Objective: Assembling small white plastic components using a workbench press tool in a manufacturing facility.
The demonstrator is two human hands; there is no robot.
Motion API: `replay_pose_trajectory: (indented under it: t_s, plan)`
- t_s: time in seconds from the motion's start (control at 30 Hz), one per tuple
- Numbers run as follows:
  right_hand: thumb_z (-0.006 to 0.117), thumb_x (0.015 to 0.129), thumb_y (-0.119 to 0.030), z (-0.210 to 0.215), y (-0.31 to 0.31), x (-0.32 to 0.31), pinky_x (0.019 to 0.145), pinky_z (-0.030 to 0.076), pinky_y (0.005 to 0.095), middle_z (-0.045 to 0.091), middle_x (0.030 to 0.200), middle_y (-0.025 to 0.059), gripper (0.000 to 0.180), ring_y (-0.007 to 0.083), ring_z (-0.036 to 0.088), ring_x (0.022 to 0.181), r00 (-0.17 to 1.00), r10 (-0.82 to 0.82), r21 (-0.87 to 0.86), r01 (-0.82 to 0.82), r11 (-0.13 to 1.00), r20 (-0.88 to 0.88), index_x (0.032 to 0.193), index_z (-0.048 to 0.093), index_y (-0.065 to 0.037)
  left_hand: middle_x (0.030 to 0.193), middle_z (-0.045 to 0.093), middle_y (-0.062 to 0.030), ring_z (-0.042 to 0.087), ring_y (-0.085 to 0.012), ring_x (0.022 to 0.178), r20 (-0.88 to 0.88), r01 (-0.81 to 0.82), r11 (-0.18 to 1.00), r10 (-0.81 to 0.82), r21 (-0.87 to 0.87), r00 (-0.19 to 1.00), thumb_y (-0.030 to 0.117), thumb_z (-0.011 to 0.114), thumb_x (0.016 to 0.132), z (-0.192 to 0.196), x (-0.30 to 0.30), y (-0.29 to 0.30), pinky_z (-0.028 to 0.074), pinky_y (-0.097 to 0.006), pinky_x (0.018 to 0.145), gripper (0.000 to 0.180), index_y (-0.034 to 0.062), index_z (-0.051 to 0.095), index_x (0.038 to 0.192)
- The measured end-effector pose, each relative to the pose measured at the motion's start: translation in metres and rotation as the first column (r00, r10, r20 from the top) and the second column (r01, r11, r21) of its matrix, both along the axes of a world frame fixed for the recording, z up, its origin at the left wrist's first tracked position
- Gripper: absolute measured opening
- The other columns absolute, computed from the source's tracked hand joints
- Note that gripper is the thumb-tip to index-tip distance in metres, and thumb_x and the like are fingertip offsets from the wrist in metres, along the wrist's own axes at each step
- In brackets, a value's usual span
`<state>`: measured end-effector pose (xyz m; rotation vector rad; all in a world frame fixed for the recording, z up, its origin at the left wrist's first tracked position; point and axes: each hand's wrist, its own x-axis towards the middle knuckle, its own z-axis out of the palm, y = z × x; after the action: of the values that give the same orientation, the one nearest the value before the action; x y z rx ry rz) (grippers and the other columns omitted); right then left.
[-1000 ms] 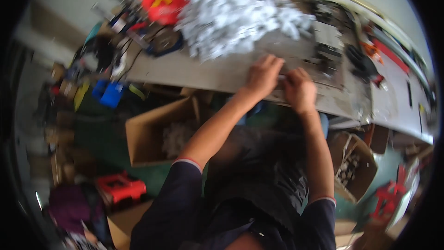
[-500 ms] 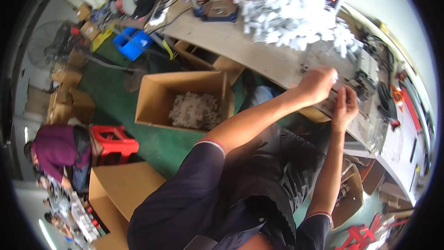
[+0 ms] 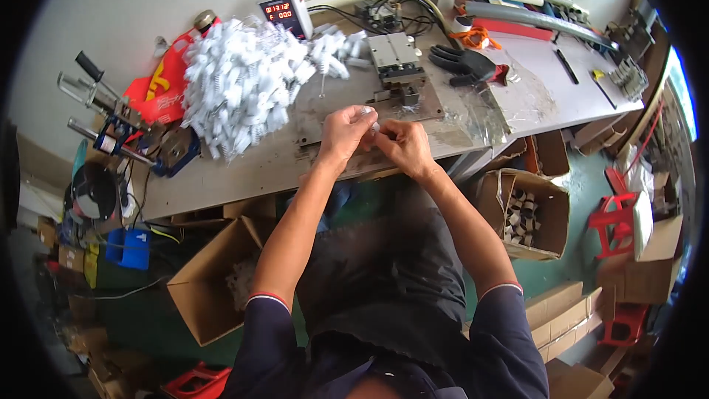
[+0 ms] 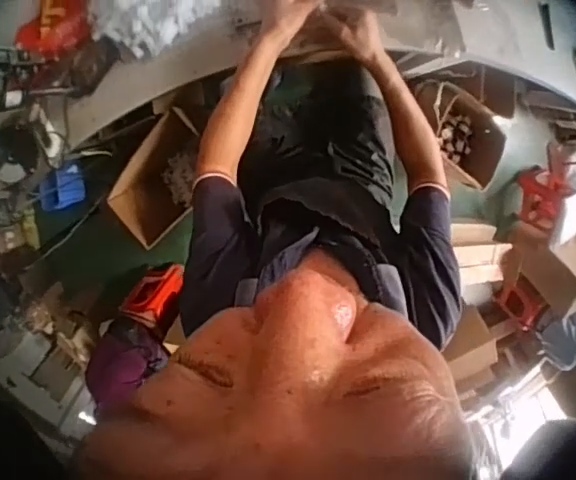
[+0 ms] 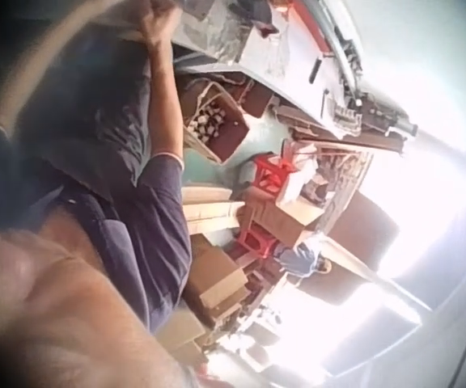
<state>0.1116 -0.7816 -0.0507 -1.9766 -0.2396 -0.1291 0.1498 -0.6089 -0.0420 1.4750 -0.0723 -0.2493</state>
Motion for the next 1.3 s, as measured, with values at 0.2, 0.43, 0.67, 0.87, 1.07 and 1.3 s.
replay_pose_trajectory:
  t_s: [0.2, 0.43, 0.67, 0.87, 1.07, 1.3]
  plan:
    - [0.066, 0.085, -0.021, 0.0, -0.019, 0.009, 0.068, 0.054, 0.0465, 0.07, 0.077, 0.02, 0.019, 0.0416, 0.07, 0.074, 0.947, -0.292, -0.225, 0.316, 0.922, 0.133, 0.082, 0.072, -0.003, 0.089, 0.077, -0.0107, 0.073, -0.0199, 0.077, 0.658, -0.523, 0.767, 0.181, 0.37, 0.731, 0.023, 0.069, 0.099, -0.011, 0.033, 0.007, 0.056, -0.035, 0.07, 0.023, 0.004, 0.074, 0.11]
    - [0.065, 0.085, -0.024, -0.004, -0.019, 0.025, 0.071, 0.055, 0.0487, 0.07, 0.077, 0.02, 0.021, 0.0419, 0.07, 0.076, 0.906, -0.365, -0.338, 0.419, 0.843, 0.215, 0.078, 0.071, -0.005, 0.095, 0.076, -0.0123, 0.073, -0.0315, 0.083, 0.74, -0.551, 0.699, 0.047, 0.456, 0.671, 0.016, 0.068, 0.097, -0.021, 0.035, 0.008, 0.056, -0.041, 0.075, 0.012, 0.0076, 0.073, 0.104]
    - [0.066, 0.082, -0.023, -0.001, -0.008, 0.03, 0.072, 0.055, 0.049, 0.069, 0.074, 0.0205, 0.02, 0.042, 0.07, 0.075, 0.878, -0.437, -0.346, 0.479, 0.807, 0.195, 0.076, 0.071, -0.005, 0.096, 0.076, -0.011, 0.072, -0.0336, 0.085, 0.761, -0.558, 0.703, 0.036, 0.441, 0.648, 0.015, 0.068, 0.096, -0.02, 0.035, 0.013, 0.055, -0.044, 0.075, 0.009, 0.0087, 0.071, 0.103]
    - [0.064, 0.081, -0.023, -0.002, -0.004, 0.033, 0.071, 0.054, 0.0494, 0.069, 0.074, 0.021, 0.021, 0.0425, 0.069, 0.074, 0.838, -0.503, -0.344, 0.546, 0.764, 0.213, 0.077, 0.073, -0.005, 0.097, 0.076, -0.011, 0.072, -0.0338, 0.085, 0.761, -0.55, 0.719, 0.047, 0.424, 0.647, 0.014, 0.068, 0.096, -0.021, 0.035, 0.012, 0.055, -0.044, 0.075, 0.009, 0.0085, 0.071, 0.103]
    - [0.064, 0.08, -0.024, -0.001, -0.002, 0.035, 0.072, 0.055, 0.0495, 0.07, 0.074, 0.0208, 0.021, 0.0423, 0.069, 0.074, 0.822, -0.528, -0.337, 0.569, 0.75, 0.213, 0.078, 0.074, -0.006, 0.098, 0.074, -0.0122, 0.071, -0.0349, 0.088, 0.749, -0.52, 0.748, 0.047, 0.413, 0.661, 0.015, 0.065, 0.098, -0.018, 0.035, 0.012, 0.055, -0.045, 0.078, 0.01, 0.0072, 0.069, 0.103]
    - [0.063, 0.08, -0.023, -0.004, 0.0, 0.036, 0.072, 0.054, 0.0496, 0.069, 0.074, 0.021, 0.021, 0.0427, 0.069, 0.074, 0.81, -0.534, -0.329, 0.586, 0.74, 0.242, 0.078, 0.073, -0.005, 0.098, 0.072, -0.0089, 0.071, -0.0313, 0.086, 0.775, -0.588, 0.695, 0.07, 0.414, 0.628, 0.013, 0.067, 0.097, -0.021, 0.035, 0.013, 0.055, -0.043, 0.076, 0.008, 0.008, 0.07, 0.102]
